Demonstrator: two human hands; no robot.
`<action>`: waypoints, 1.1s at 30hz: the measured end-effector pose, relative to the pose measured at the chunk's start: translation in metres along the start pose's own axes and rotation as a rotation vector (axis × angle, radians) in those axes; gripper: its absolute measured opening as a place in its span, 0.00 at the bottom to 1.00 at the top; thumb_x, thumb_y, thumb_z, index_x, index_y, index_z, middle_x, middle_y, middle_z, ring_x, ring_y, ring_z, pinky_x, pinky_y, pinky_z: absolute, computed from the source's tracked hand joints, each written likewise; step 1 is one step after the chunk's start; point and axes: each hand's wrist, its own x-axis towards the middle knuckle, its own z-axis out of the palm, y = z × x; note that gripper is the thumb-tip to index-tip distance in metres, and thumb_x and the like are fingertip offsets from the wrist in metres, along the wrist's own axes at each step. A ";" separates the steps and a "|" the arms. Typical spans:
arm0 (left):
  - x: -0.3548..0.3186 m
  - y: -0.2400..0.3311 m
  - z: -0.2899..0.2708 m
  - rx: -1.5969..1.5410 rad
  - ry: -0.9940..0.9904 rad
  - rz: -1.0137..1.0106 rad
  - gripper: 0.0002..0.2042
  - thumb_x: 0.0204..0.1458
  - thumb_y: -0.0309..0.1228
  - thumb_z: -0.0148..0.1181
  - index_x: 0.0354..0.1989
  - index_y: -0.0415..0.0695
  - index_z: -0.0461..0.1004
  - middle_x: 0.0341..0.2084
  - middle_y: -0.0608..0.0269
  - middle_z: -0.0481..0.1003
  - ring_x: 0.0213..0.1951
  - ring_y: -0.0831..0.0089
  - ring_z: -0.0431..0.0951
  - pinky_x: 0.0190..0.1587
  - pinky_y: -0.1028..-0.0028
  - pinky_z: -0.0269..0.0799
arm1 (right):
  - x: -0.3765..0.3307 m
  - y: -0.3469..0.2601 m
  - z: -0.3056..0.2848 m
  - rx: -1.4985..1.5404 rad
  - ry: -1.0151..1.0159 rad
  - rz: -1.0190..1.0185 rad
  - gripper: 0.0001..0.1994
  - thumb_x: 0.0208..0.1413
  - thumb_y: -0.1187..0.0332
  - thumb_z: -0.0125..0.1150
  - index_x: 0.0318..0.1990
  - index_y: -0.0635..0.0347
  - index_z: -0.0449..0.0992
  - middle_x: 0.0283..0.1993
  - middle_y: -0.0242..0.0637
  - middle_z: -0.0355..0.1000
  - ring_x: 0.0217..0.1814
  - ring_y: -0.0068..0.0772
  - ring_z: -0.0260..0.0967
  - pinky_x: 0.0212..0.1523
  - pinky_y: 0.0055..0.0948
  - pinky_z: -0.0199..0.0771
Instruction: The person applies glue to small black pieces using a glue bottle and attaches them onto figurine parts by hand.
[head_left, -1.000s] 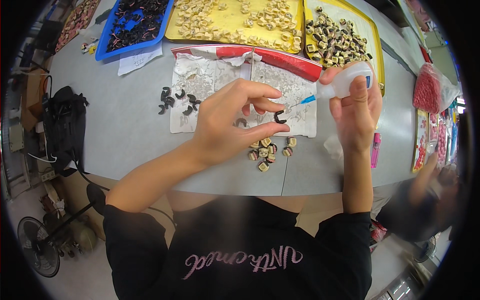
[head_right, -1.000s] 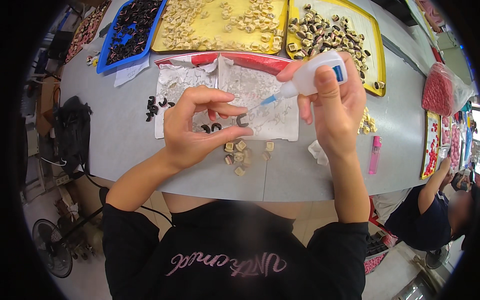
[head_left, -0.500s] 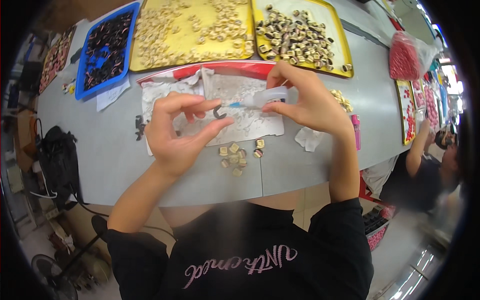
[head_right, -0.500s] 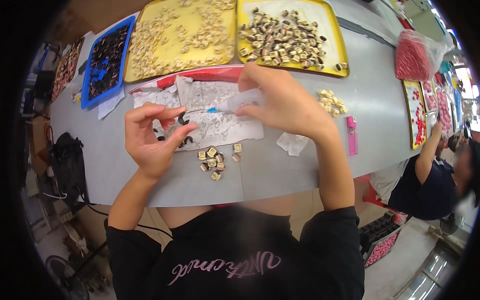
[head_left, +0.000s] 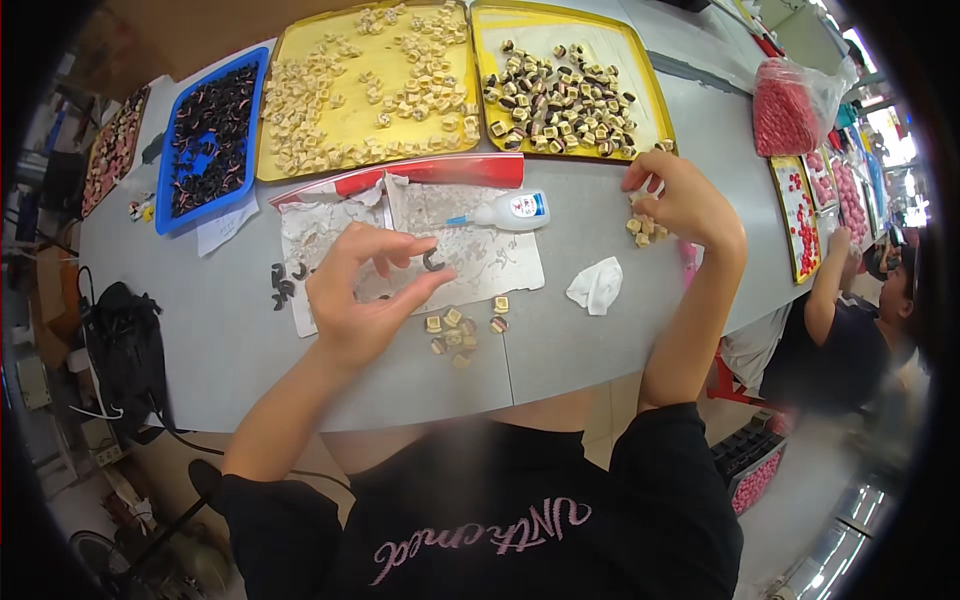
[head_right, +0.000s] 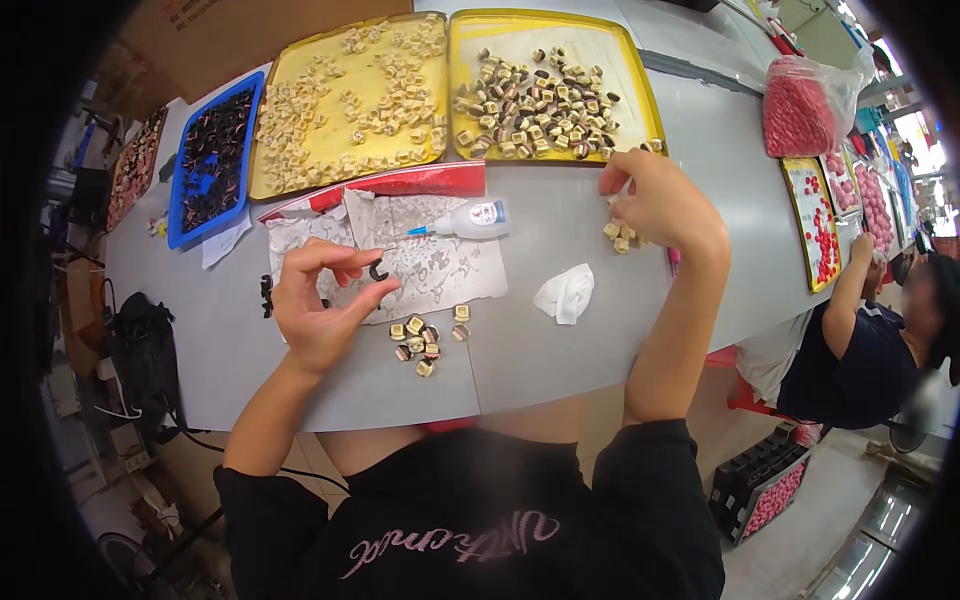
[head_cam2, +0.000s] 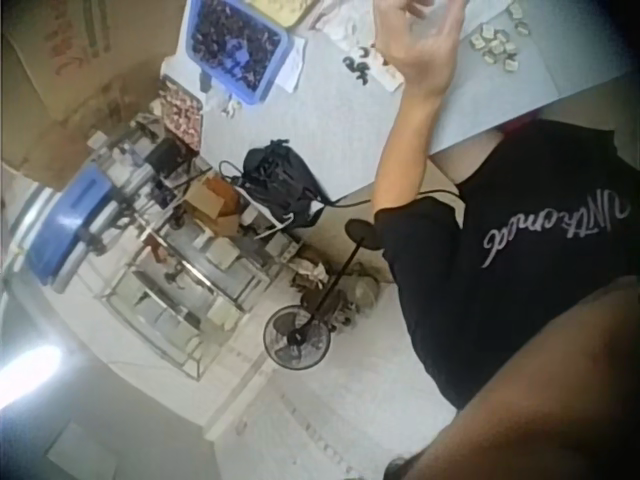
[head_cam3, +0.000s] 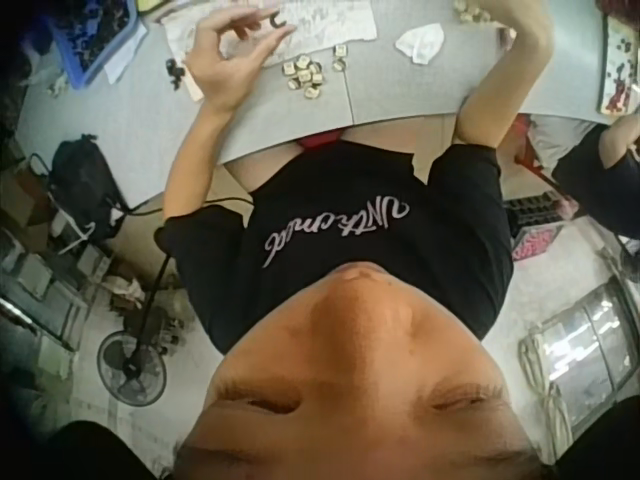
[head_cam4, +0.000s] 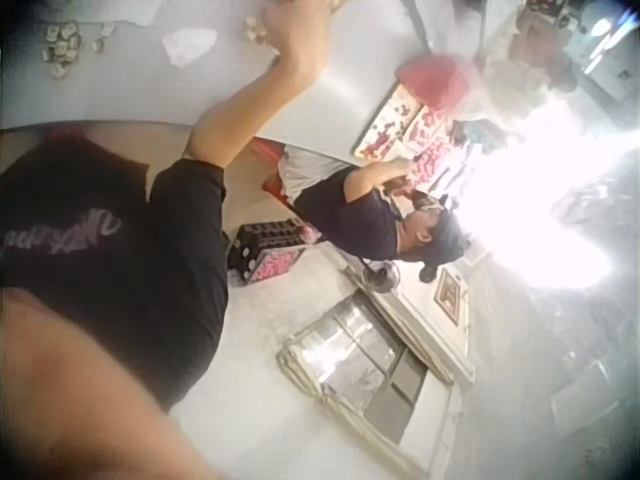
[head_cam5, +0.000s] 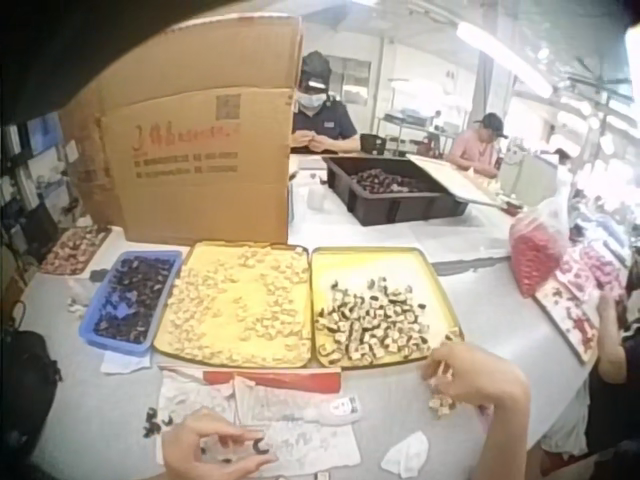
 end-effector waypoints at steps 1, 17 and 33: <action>0.000 0.001 -0.001 -0.001 -0.009 -0.010 0.20 0.35 0.23 0.75 0.38 0.42 0.71 0.30 0.62 0.79 0.25 0.76 0.71 0.25 0.80 0.65 | 0.001 -0.001 0.001 0.002 -0.027 0.031 0.10 0.42 0.78 0.60 0.35 0.64 0.75 0.36 0.44 0.73 0.40 0.41 0.71 0.41 0.35 0.71; -0.001 0.003 0.000 -0.014 0.010 0.010 0.17 0.37 0.25 0.74 0.37 0.44 0.73 0.29 0.65 0.77 0.24 0.75 0.70 0.23 0.78 0.64 | 0.003 -0.059 0.022 0.732 0.057 -0.543 0.09 0.52 0.81 0.59 0.41 0.66 0.71 0.43 0.36 0.70 0.43 0.26 0.72 0.46 0.24 0.76; 0.001 0.001 -0.004 0.013 0.018 0.074 0.20 0.36 0.24 0.75 0.39 0.42 0.72 0.32 0.63 0.78 0.26 0.75 0.72 0.24 0.78 0.67 | -0.009 -0.109 0.072 1.237 -0.260 -0.518 0.09 0.49 0.85 0.61 0.39 0.71 0.71 0.43 0.45 0.71 0.48 0.30 0.70 0.42 0.27 0.78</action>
